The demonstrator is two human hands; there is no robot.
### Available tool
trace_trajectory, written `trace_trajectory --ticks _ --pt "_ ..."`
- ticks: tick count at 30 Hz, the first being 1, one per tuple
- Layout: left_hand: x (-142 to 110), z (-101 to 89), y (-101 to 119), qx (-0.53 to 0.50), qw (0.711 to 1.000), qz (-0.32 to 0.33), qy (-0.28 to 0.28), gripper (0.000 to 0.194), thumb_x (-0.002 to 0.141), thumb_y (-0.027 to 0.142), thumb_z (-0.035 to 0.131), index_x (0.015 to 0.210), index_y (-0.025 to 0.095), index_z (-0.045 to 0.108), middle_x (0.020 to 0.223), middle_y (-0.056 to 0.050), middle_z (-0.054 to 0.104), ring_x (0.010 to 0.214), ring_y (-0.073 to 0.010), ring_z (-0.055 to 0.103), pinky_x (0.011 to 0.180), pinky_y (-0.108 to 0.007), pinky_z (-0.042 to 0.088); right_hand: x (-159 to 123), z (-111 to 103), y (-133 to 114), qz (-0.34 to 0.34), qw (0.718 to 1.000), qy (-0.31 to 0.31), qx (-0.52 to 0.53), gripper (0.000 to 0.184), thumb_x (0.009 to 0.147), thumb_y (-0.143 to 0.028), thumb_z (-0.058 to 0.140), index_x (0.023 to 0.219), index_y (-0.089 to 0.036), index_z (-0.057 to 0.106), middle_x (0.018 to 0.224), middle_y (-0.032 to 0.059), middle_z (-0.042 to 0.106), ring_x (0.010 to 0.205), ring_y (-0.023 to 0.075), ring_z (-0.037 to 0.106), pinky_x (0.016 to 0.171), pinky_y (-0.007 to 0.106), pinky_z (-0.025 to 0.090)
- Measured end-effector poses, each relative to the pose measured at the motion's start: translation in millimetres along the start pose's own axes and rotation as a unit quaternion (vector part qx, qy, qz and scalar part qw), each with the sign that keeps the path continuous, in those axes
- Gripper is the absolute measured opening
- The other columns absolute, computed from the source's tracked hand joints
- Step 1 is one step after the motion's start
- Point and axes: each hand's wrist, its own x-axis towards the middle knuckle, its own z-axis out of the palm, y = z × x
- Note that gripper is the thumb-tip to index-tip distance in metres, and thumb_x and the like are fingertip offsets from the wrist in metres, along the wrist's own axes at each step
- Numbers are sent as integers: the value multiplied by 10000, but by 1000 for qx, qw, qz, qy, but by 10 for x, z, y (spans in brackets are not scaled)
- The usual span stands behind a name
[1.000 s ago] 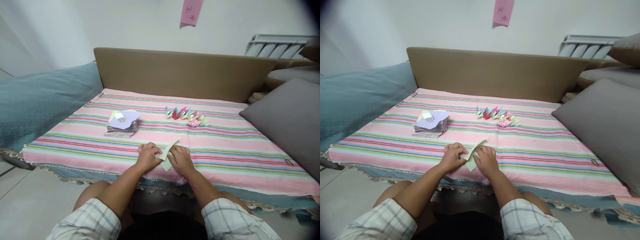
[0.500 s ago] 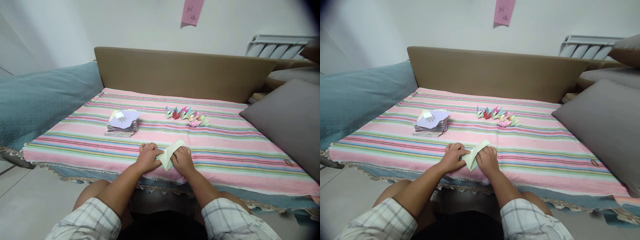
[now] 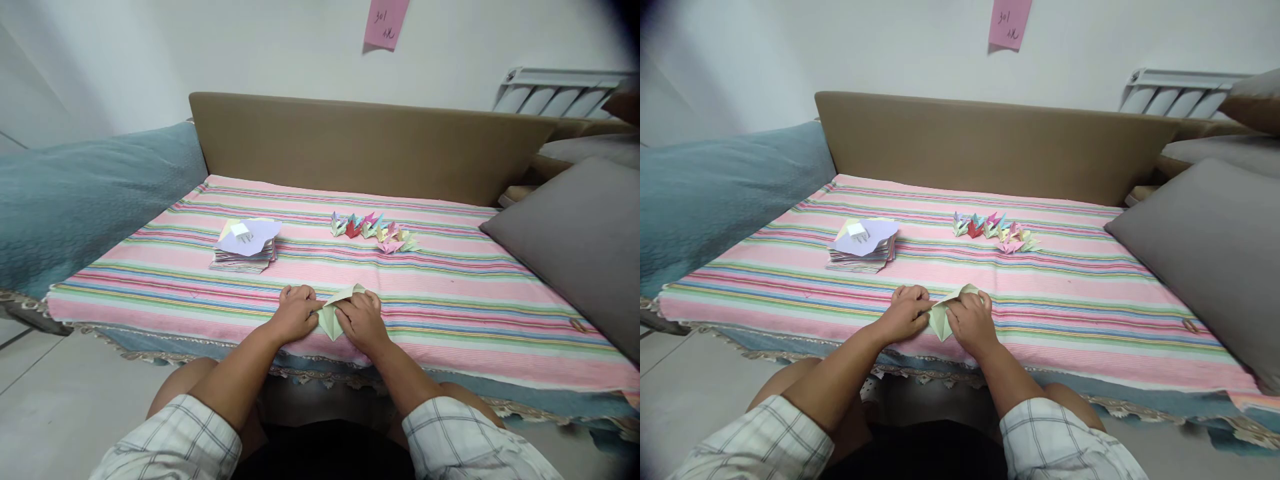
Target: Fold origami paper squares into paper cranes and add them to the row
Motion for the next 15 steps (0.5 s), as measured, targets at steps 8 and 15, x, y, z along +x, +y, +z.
trace_trajectory --ticks 8,15 --pt "3 6 -38 -11 999 -41 22 431 678 253 573 1100 325 619 997 -27 500 979 -231 422 904 -378 286 -23 2 -40 -15 999 -3 -36 283 873 -403 474 959 -220 672 895 61 586 923 218 465 968 450 197" --pt "6 -21 -9 -31 999 -32 18 531 645 491 668 1144 325 595 1009 -28 487 996 -234 435 938 -393 275 -33 52 -65 -3 998 7 -55 303 830 -443 523 901 -193 678 865 75 575 906 231 456 945 464 215"
